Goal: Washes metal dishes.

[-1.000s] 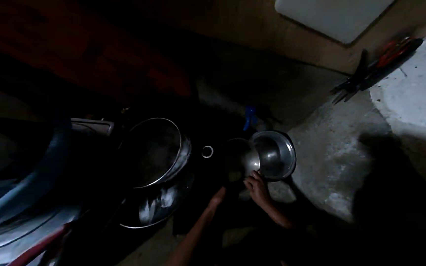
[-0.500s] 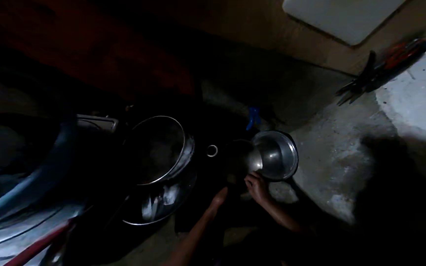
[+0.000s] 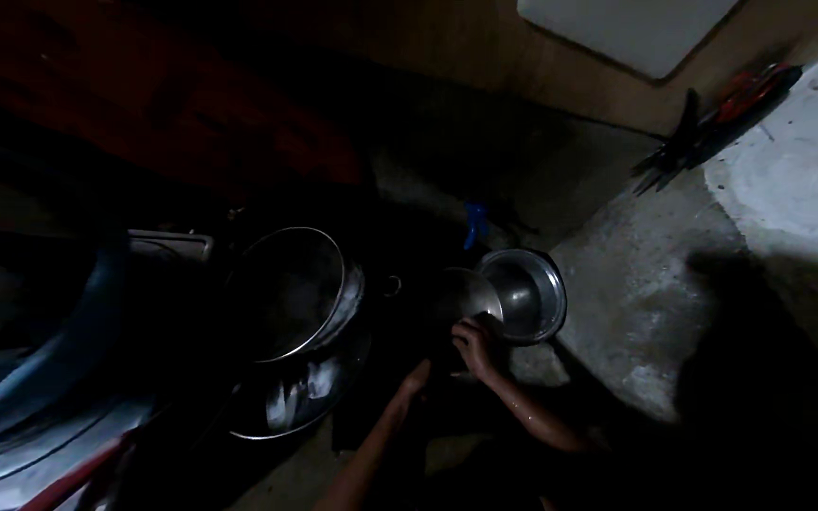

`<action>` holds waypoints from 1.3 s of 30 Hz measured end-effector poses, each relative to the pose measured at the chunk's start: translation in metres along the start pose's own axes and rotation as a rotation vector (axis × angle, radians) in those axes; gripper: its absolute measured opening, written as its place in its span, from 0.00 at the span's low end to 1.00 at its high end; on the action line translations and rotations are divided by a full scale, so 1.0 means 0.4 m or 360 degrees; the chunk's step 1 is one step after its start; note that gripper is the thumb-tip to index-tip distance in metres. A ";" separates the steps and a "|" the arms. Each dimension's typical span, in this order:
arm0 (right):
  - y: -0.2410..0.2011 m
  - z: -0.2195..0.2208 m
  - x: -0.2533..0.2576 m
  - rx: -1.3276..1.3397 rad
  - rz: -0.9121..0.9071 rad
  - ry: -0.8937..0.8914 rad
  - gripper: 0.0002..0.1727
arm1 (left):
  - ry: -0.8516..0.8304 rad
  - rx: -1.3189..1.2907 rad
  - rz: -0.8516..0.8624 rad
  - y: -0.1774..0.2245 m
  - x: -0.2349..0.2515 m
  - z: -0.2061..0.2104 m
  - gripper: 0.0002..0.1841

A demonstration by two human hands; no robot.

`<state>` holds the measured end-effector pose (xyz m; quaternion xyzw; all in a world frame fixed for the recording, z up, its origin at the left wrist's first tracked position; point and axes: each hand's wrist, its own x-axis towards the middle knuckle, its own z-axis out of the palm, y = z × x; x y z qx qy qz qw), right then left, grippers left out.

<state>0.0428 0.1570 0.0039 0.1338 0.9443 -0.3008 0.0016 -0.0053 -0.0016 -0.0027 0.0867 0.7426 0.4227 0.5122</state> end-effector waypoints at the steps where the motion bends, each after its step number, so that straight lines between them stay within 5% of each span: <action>1: 0.024 -0.007 0.012 -0.0123 -0.0065 0.0069 0.12 | 0.0011 0.0003 -0.0019 -0.006 0.000 -0.002 0.16; 5: 0.088 -0.015 0.030 -0.0315 -0.0219 0.0381 0.11 | 0.0007 -0.0048 0.0037 -0.006 0.012 0.005 0.15; 8: 0.036 0.012 -0.033 -0.0047 -0.0035 0.0170 0.12 | 0.0021 -0.0066 0.0011 -0.005 0.013 0.010 0.16; 11: 0.037 0.022 -0.067 -0.0008 -0.0190 0.0150 0.12 | 0.0045 0.0026 -0.0030 0.000 -0.012 0.002 0.16; 16: 0.125 -0.129 0.049 -0.0228 -0.0063 0.0224 0.14 | -0.0091 0.0199 0.0155 -0.002 -0.004 -0.014 0.18; 20: 0.127 -0.131 0.066 -0.0096 0.0090 0.0366 0.14 | -0.0009 -0.1001 0.0215 0.001 0.011 0.010 0.12; 23: 0.080 -0.052 0.035 0.0064 0.0189 0.0722 0.10 | -0.0063 -0.1255 0.0341 0.006 -0.013 0.007 0.16; 26: 0.014 0.036 0.003 0.0304 0.0303 0.0829 0.12 | 0.0065 -0.0965 0.0366 -0.007 -0.015 0.011 0.15; 30: -0.048 0.062 -0.049 0.0363 0.0433 0.0529 0.15 | 0.0198 -0.0181 0.0309 -0.032 -0.006 -0.001 0.17; 35: -0.021 0.030 -0.070 -0.0126 0.0236 0.0627 0.11 | 0.0115 -0.0050 0.0038 -0.006 -0.011 0.000 0.16; 39: -0.035 0.016 -0.097 0.0064 -0.0011 0.0233 0.11 | 0.0111 -0.0198 0.0112 -0.006 -0.001 0.009 0.15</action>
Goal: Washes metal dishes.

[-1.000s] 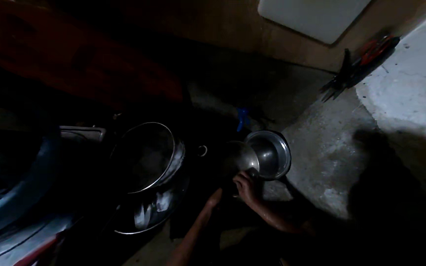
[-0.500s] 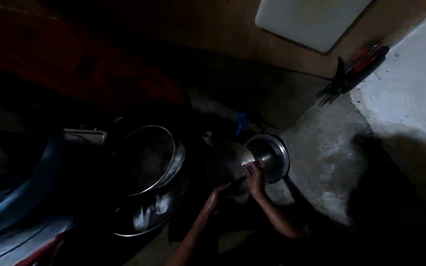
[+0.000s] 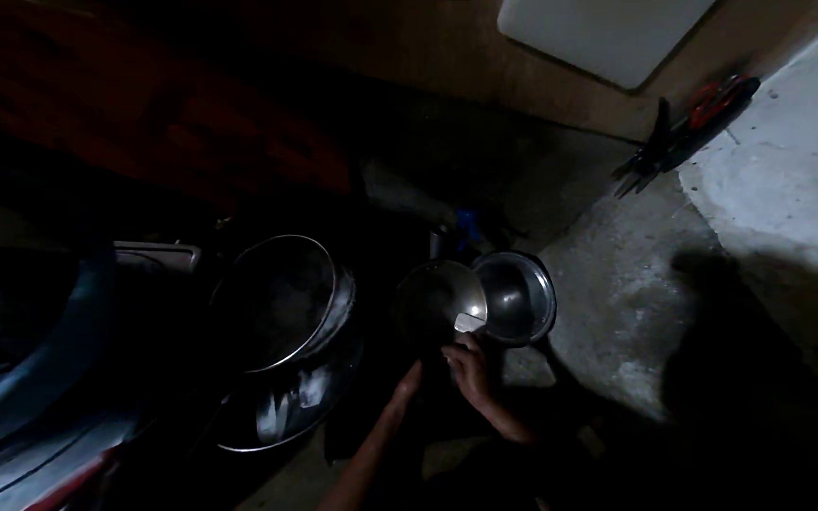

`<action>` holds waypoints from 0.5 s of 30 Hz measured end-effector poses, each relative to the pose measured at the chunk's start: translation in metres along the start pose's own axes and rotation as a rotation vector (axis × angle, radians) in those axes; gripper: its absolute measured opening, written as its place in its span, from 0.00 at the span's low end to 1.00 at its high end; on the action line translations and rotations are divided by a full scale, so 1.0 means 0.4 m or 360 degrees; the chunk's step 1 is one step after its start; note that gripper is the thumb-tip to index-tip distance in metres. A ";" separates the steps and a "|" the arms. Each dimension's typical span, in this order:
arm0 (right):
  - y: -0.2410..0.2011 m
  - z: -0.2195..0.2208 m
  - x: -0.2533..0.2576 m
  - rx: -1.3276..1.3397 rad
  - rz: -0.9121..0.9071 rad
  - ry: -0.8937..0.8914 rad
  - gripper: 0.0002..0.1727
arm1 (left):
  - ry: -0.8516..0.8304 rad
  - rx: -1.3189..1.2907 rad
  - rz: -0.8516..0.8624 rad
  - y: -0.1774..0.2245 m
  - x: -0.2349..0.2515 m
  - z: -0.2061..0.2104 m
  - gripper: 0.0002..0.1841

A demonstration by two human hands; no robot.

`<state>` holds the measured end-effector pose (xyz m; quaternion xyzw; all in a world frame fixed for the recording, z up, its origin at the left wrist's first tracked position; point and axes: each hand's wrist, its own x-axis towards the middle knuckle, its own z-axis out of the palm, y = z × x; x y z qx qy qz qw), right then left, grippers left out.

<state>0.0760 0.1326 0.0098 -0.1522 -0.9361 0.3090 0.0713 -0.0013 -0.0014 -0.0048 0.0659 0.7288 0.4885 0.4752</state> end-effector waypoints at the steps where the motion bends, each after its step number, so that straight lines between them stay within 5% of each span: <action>1: 0.017 0.002 0.008 0.0124 -0.0002 -0.0095 0.11 | 0.0043 -0.0063 -0.0014 -0.006 -0.002 0.004 0.15; 5: 0.102 -0.082 0.109 -0.0165 -0.0108 -0.0426 0.12 | 0.0086 0.0235 0.0035 -0.002 -0.033 0.000 0.19; 10: 0.159 -0.147 0.190 -0.0631 -0.0503 -0.0220 0.14 | -0.0036 0.0097 -0.0032 -0.009 0.013 0.004 0.17; 15: 0.003 0.008 0.006 0.0074 -0.0113 -0.0154 0.12 | 0.0126 -0.0544 -0.0132 -0.024 -0.011 0.009 0.20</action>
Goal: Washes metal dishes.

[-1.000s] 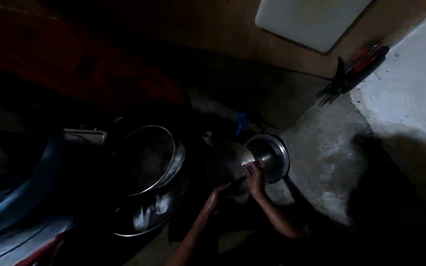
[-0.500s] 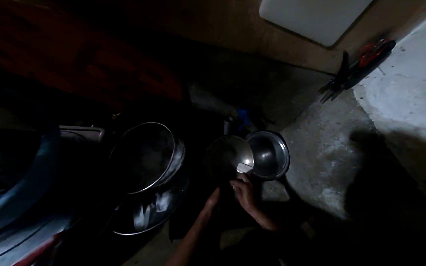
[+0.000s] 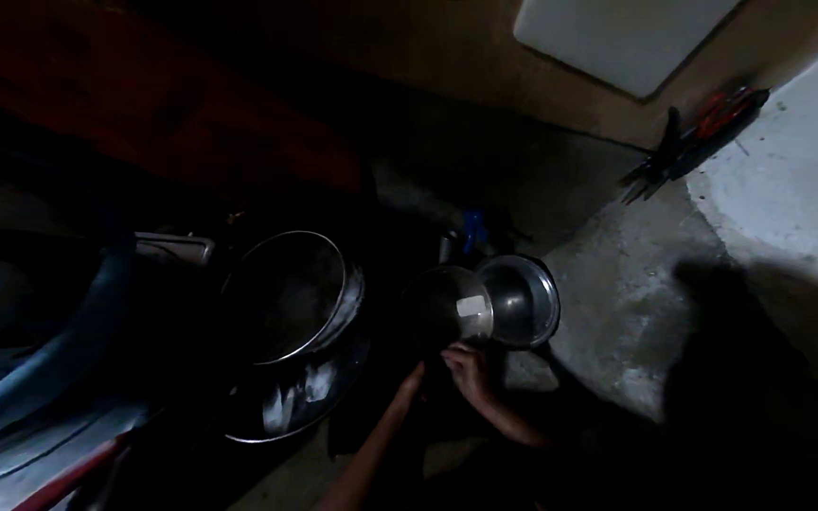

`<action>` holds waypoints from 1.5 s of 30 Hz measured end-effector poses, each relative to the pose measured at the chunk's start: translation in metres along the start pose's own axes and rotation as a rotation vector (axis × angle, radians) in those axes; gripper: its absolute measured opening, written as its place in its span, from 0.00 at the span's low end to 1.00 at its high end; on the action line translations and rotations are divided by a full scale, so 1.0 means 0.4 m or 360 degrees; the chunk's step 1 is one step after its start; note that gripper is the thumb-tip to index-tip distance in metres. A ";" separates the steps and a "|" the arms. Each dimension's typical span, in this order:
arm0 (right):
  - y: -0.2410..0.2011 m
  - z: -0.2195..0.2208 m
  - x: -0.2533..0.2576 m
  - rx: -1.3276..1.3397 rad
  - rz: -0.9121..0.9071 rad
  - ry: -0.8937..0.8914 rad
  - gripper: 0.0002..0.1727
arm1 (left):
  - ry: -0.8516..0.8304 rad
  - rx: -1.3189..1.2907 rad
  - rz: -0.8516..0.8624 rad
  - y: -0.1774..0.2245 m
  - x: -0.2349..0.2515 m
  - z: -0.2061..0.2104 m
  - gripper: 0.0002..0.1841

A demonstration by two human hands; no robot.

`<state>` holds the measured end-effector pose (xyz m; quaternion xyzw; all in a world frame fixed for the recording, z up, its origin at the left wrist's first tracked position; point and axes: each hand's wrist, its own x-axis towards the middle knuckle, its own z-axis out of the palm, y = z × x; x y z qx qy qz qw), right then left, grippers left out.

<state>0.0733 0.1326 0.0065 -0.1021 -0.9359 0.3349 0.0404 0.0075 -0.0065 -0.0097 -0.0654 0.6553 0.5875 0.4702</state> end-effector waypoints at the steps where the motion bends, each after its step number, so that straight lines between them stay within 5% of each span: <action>1: -0.022 0.022 -0.015 0.0134 0.0086 0.0021 0.13 | 0.0029 -0.0018 0.0009 -0.005 0.001 0.003 0.19; 4: 0.034 0.019 -0.009 0.0062 -0.0047 0.0051 0.12 | 0.0046 0.0121 0.0030 -0.020 0.006 -0.003 0.19; 8: 0.171 -0.166 0.092 -0.0660 -0.0497 -0.0124 0.12 | 0.0059 0.0299 0.0007 -0.005 0.005 0.005 0.19; 10: 0.180 -0.179 0.110 -0.0773 -0.0501 -0.0102 0.13 | -0.0014 0.0336 -0.0048 -0.002 0.027 0.005 0.20; 17: 0.016 0.024 -0.016 0.0223 0.0066 -0.0047 0.12 | 0.0093 -0.0131 -0.0041 -0.013 0.008 0.005 0.16; 21: 0.153 -0.113 0.066 -0.0392 -0.0438 -0.0189 0.12 | 0.0111 0.0037 0.0073 0.003 -0.025 0.003 0.19; 24: 0.191 -0.199 0.119 -0.0762 -0.0516 -0.0272 0.13 | 0.0079 0.0024 0.0121 -0.012 -0.007 0.011 0.18; 30: 0.016 0.005 -0.009 0.0168 0.0075 -0.0034 0.12 | 0.0074 -0.0019 0.0130 -0.024 0.007 0.005 0.18; 32: 0.020 0.027 -0.009 0.0235 0.0030 -0.0042 0.12 | 0.0092 0.0043 0.0109 -0.027 -0.007 -0.013 0.20; 38: 0.194 -0.200 0.151 -0.0745 -0.0570 -0.0215 0.13 | 0.0075 0.0169 0.0167 -0.014 0.001 0.004 0.19; 41: 0.170 -0.166 0.126 -0.0713 -0.0433 -0.0133 0.14 | 0.0035 0.0150 0.0217 -0.020 0.007 -0.004 0.21; 45: 0.038 -0.006 0.006 0.0054 0.0049 -0.0044 0.12 | 0.0099 -0.0002 0.0123 0.000 -0.017 0.001 0.18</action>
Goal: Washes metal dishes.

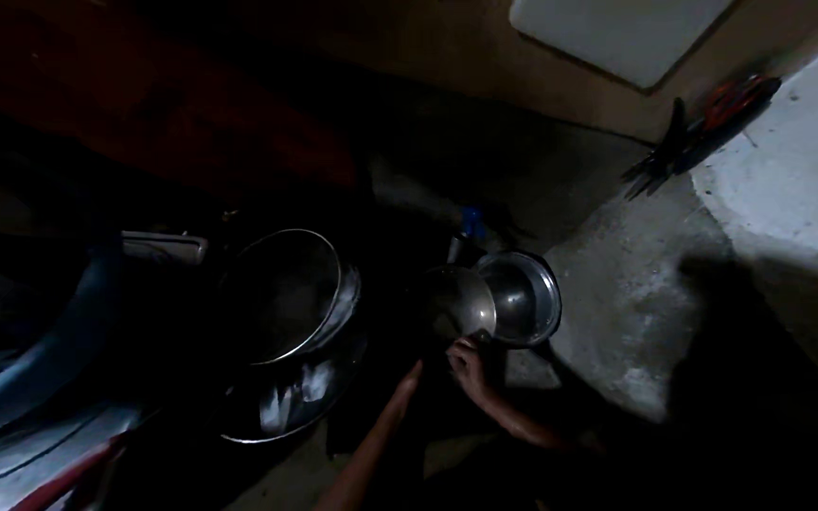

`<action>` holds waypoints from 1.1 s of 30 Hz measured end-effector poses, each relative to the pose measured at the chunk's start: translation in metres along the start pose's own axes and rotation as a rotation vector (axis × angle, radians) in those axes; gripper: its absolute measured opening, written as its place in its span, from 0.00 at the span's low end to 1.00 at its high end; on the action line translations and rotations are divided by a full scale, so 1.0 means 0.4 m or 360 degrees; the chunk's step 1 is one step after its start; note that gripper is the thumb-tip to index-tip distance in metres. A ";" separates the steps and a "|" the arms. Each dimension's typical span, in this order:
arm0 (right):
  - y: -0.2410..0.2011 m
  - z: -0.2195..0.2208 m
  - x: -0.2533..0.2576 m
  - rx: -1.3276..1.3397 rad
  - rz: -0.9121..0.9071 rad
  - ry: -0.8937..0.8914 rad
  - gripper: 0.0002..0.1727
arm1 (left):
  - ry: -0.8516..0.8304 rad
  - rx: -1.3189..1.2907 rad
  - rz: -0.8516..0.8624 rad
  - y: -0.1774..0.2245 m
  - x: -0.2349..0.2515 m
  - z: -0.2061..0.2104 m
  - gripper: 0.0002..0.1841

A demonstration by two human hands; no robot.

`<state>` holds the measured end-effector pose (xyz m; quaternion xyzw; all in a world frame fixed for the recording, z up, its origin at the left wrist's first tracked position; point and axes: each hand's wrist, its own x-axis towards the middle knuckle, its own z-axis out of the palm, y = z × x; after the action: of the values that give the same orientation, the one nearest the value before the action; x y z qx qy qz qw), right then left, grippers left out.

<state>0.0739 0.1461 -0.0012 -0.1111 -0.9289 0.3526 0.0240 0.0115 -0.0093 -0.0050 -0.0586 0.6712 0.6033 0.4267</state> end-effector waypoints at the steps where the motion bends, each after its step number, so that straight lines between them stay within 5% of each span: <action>1: -0.021 0.018 -0.009 0.0076 0.0026 0.0017 0.12 | 0.0026 -0.0049 -0.0027 0.002 -0.003 -0.003 0.18; 3: 0.003 0.019 -0.003 0.0017 -0.0135 0.0050 0.11 | 0.0038 -0.0051 -0.0031 -0.010 0.000 -0.010 0.18; 8: 0.132 -0.231 0.152 -0.0924 -0.0620 -0.0260 0.16 | -0.0123 0.0245 0.0166 -0.020 0.016 -0.010 0.19; 10: 0.133 -0.253 0.176 -0.1048 -0.0756 -0.0149 0.15 | -0.0146 0.0429 0.0172 0.006 0.012 -0.005 0.17; 17: 0.018 -0.004 -0.025 -0.0090 -0.0087 0.0023 0.11 | -0.0001 -0.0075 -0.0087 -0.004 -0.017 -0.018 0.22; 20: 0.054 -0.032 -0.010 -0.0202 -0.0233 -0.0038 0.11 | -0.0003 0.0051 -0.0031 -0.014 -0.012 -0.019 0.19; 23: 0.112 -0.205 0.103 -0.0762 -0.0484 -0.0322 0.14 | -0.0070 0.0211 0.0080 -0.008 -0.005 -0.012 0.19; 26: 0.129 -0.276 0.181 -0.1049 -0.0799 -0.0247 0.13 | -0.0091 0.0286 0.0111 0.009 -0.003 -0.006 0.18; 33: 0.062 -0.037 -0.016 -0.0104 -0.0164 -0.0135 0.10 | -0.0014 -0.0061 0.0012 -0.006 -0.018 -0.020 0.21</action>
<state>0.0867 0.1724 -0.0062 -0.0486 -0.9445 0.3249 -0.0010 0.0135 -0.0198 -0.0028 -0.0616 0.6577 0.6180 0.4263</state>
